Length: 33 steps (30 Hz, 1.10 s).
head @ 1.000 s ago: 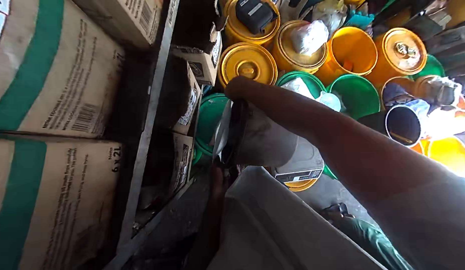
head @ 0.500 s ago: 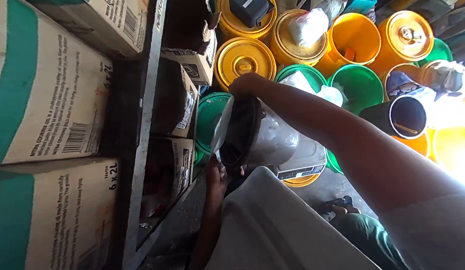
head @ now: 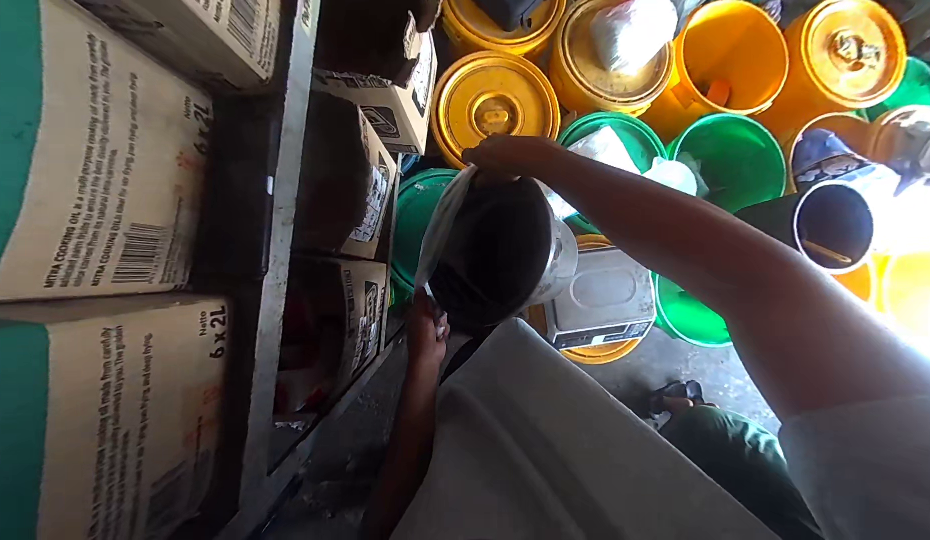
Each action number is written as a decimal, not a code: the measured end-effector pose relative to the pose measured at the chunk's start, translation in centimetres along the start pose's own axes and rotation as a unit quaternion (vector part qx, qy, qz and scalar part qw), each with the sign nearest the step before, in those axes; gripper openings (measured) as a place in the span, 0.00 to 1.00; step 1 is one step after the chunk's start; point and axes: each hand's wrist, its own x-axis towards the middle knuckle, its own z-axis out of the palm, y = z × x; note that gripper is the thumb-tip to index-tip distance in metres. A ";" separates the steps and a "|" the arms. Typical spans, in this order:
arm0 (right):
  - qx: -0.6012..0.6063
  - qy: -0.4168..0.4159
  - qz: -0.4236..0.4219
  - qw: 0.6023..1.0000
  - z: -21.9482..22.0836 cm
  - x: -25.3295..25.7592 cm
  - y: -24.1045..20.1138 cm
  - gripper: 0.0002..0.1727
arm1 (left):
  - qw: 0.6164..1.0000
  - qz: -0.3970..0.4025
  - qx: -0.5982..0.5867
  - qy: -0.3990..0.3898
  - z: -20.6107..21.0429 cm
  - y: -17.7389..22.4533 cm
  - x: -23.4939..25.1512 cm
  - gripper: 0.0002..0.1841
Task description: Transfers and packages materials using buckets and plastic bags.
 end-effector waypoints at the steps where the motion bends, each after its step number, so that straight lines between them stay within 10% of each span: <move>1: 0.006 0.006 -0.002 1.000 0.3 -0.1 0.2 0.26 | 1.000 0.000 -0.001 -0.001 0.1 -0.1 -0.1 0.29; 11: 0.064 0.009 -0.053 0.997 0.7 -1.9 2.9 0.18 | 0.998 0.004 0.041 0.042 2.1 0.4 -1.0 0.27; 23: 0.216 0.083 -0.042 0.972 5.4 -4.6 8.5 0.34 | 0.986 -0.037 0.075 0.146 3.8 1.7 -0.9 0.24; 33: 0.232 0.132 -0.056 0.962 1.1 -11.4 14.7 0.14 | 0.986 -0.031 0.087 0.140 3.8 2.5 -0.4 0.26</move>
